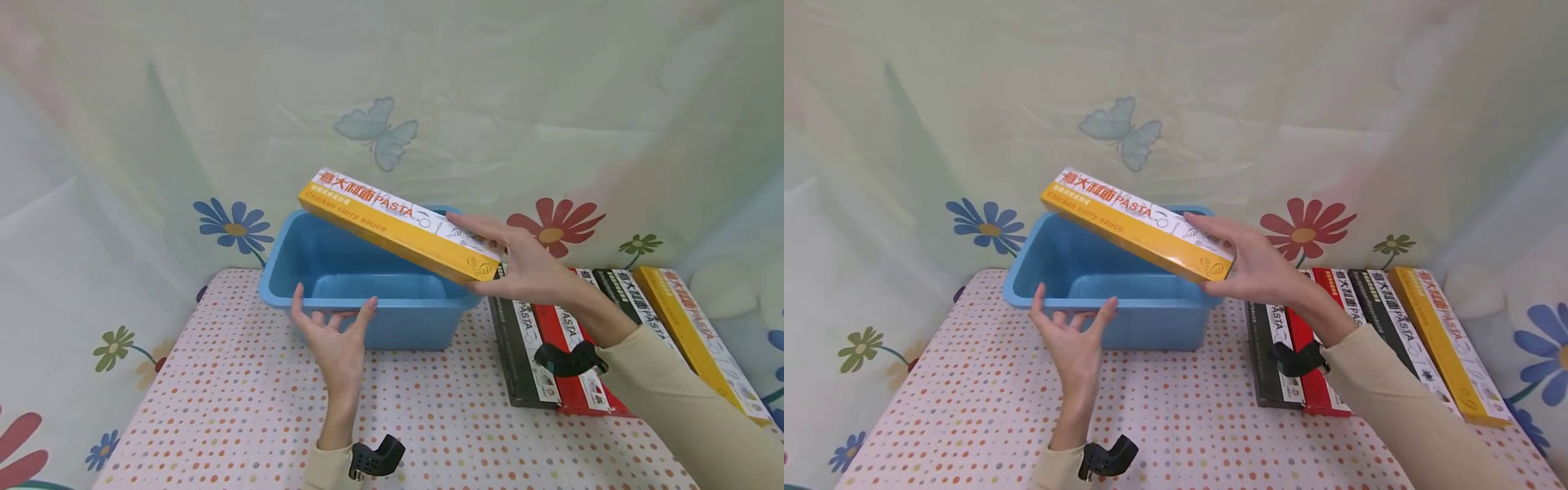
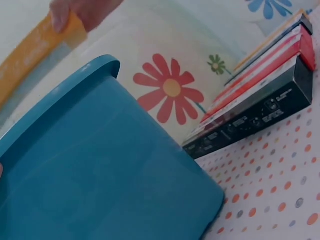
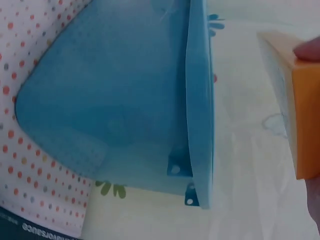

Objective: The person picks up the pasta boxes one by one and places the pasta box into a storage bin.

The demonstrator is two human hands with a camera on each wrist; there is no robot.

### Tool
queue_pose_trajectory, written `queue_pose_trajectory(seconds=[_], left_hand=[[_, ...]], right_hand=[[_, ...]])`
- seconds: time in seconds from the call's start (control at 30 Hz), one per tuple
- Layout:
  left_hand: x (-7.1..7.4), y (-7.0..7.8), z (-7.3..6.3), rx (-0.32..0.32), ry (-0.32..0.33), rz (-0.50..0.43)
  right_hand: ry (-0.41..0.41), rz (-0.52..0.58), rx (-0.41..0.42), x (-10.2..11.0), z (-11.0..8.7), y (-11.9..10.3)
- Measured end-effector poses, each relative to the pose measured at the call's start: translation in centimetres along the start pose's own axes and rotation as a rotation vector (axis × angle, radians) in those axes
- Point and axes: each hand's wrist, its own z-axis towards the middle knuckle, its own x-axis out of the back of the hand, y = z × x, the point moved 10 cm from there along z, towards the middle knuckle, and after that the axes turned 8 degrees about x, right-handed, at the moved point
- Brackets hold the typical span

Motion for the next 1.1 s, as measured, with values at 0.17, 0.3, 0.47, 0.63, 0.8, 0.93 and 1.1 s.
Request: queue_pose_trajectory(seconds=[0.17, 0.3, 0.47, 0.63, 0.8, 0.93, 1.1], left_hand=[[-0.1, 0.1, -0.1, -0.019, -0.011, -0.011], [-0.1, 0.2, 0.0, -0.024, -0.008, -0.010], [0.0, 0.3, 0.1, -0.032, -0.018, -0.022], [0.0, 0.3, 0.2, -0.040, -0.041, -0.065], [0.0, 0.2, 0.1, -0.033, -0.048, -0.080], [0.1, 0.2, 0.0, -0.031, -0.048, -0.074], [0.4, 0.5, 0.0, -0.041, -0.038, -0.068]], right_hand=[[-0.200, -0.004, -0.013, -1.8, 1.8, 1.9], [-0.308, -0.017, -0.039, -3.2, 2.8, 3.3], [-0.414, 0.009, -0.058, -5.0, 4.2, 4.5], [-0.500, 0.074, -0.049, -7.0, 5.4, 5.2], [-0.544, 0.126, -0.074, -8.3, 5.9, 6.0], [-0.570, 0.144, -0.089, -9.1, 6.0, 6.3], [-0.585, 0.127, -0.058, -9.8, 6.4, 6.2]])
